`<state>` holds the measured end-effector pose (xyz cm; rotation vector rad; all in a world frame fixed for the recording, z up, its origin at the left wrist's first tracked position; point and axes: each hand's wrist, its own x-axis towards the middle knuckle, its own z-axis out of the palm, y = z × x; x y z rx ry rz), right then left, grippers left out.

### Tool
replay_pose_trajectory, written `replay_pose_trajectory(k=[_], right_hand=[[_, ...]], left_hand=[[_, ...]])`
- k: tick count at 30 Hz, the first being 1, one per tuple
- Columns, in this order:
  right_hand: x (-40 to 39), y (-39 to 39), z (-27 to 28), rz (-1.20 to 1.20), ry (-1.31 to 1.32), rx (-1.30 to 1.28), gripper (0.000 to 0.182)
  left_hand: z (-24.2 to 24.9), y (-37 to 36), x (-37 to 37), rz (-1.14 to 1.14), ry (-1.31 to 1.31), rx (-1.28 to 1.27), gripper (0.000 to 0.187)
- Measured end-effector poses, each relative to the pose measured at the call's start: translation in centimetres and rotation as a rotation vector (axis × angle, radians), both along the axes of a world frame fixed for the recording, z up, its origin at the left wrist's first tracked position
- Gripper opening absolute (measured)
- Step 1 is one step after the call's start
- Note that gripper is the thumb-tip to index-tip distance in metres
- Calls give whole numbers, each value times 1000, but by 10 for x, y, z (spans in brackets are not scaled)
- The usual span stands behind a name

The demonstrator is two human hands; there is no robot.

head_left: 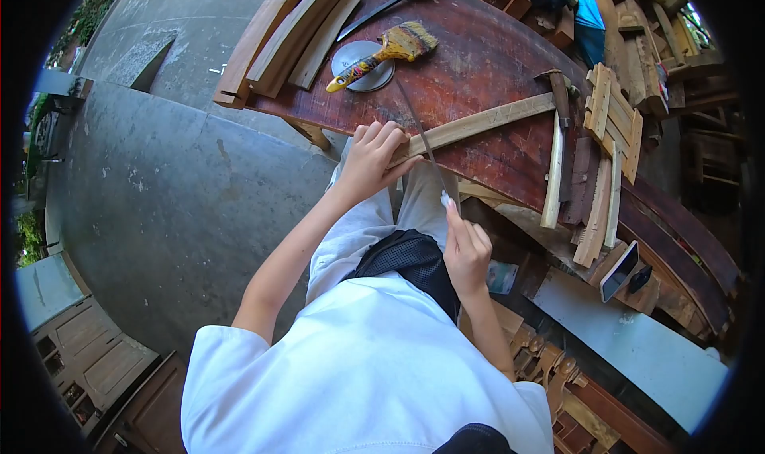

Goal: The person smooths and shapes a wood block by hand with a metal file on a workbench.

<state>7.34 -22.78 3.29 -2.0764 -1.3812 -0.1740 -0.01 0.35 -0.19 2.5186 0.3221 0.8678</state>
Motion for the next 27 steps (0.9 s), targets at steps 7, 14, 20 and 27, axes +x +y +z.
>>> replay_pose_trajectory(k=[7,14,20,27], right_hand=[[-7,-37,14,-14,35,-38,49],[2,3,8,2,11,-9,48],[-7,-32,13,-6,2,-31,48],[9,15,8,19,-7,-1,47]], left_hand=[[0,0,0,22,-3,4,36],[1,0,-1,5,4,5,36],[1,-1,-1,25,15,-32,35],[3,0,-1,11,4,1,36]])
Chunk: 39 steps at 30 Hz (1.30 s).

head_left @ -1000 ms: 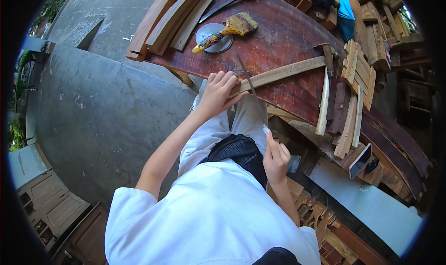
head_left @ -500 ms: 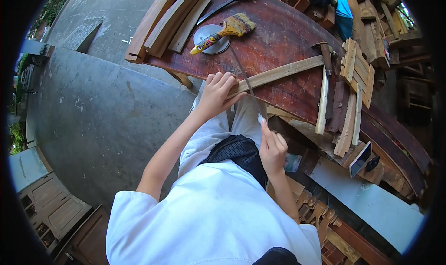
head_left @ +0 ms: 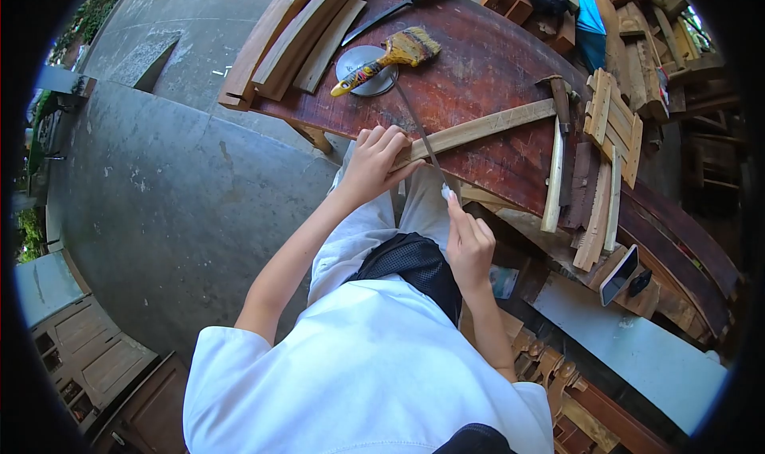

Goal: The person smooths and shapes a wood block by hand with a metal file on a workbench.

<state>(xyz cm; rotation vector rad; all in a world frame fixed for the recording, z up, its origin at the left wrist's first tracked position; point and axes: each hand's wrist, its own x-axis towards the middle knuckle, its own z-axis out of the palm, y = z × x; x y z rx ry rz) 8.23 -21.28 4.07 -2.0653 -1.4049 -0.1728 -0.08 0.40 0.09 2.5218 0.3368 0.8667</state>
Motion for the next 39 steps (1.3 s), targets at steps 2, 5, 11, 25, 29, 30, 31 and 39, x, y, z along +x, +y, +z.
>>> replay_pose_trajectory(k=[2,5,11,25,29,30,31,39], right_hand=[[-3,-8,7,6,1,-22,46],[-14,-41,14,-30,23,-92,38],[-13,-22,3,-9,-18,-54,48],[-6,-16,-10,-6,7,13,49],[-11,-33,1,5,-7,-32,50],[-14,-44,1,10,-6,-33,50],[-16,-54,4,-9,19,-55,45],[-8,-25,-17,16,17,10,52]], left_hand=[[-1,2,-1,6,11,-4,36],[-3,0,0,17,11,-41,37],[-2,1,-1,-16,10,-18,37],[0,-1,0,5,14,-20,35],[0,1,0,14,13,-24,34],[-1,0,0,16,-2,-24,35],[-1,-1,1,17,-17,-27,35],[1,0,0,-4,2,-4,35]])
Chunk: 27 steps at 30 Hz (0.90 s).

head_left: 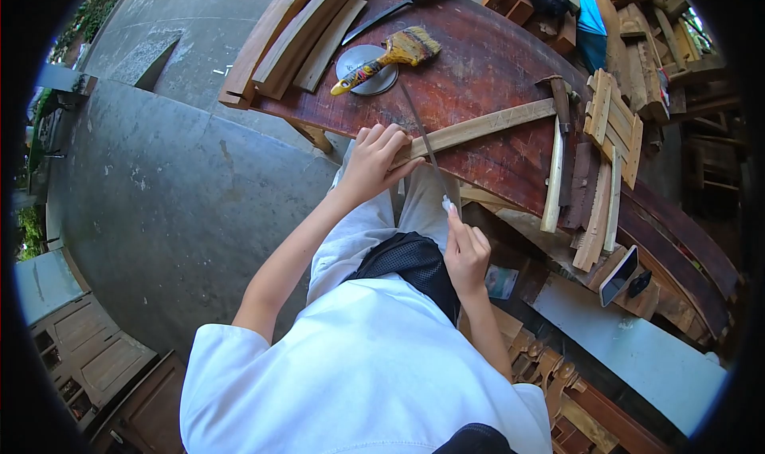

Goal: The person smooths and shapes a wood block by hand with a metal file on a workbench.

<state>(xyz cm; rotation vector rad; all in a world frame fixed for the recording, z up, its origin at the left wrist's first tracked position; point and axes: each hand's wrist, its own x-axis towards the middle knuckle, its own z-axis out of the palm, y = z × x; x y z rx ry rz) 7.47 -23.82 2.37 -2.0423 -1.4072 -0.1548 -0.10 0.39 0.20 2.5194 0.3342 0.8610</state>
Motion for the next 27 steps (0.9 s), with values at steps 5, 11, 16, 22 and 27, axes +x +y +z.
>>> replay_pose_trajectory(k=[5,11,16,22,27], right_hand=[[-4,-31,5,-14,-28,-66,41],[1,1,-6,11,-57,34,54],[-3,-21,-1,-3,-28,-7,51],[-2,2,-8,-1,-45,40,51],[0,1,0,5,-13,34,49]], left_hand=[[-2,0,1,25,-4,-28,35],[-2,0,1,2,-27,4,34],[-1,2,1,18,-17,-3,33],[1,1,2,4,-40,-18,32],[0,3,2,8,-40,-15,32]])
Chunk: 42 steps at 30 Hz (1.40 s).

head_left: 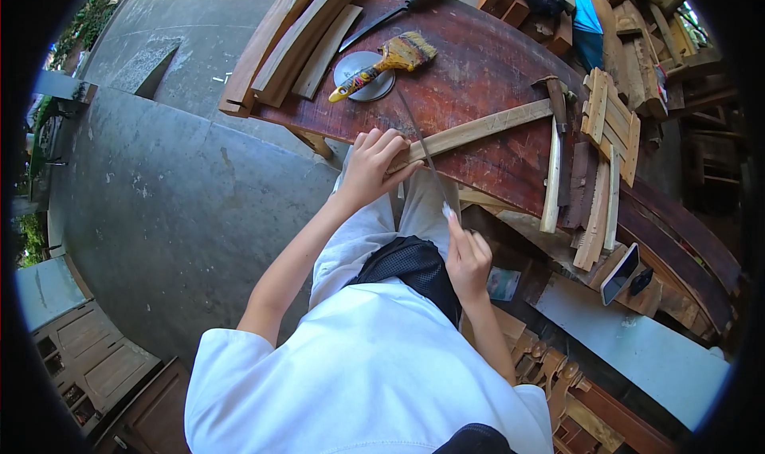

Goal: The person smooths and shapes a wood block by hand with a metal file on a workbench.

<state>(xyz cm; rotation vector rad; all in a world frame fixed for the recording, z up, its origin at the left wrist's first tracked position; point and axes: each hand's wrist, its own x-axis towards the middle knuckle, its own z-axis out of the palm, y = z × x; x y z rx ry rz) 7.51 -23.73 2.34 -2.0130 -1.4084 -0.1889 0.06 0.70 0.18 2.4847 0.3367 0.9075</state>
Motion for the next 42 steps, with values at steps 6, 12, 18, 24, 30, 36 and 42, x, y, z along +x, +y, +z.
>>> replay_pose_trajectory(k=[6,12,18,24,30,36,42], right_hand=[[-10,-11,-8,-54,-6,42,48],[5,5,0,2,-34,-14,48],[-9,-17,-5,-33,-25,12,45],[5,14,0,-6,10,23,49],[-8,-23,2,-28,-8,14,46],[10,24,13,-12,7,4,44],[0,-23,10,1,3,-32,47]], left_hand=[[0,-3,2,-2,-23,0,31],[1,0,0,-7,10,0,32],[1,-2,2,-4,-17,-15,32],[1,0,3,-2,-34,2,32],[0,-1,3,7,-23,-4,32],[0,-1,4,-13,-12,7,33],[-1,-3,5,29,-5,1,34]])
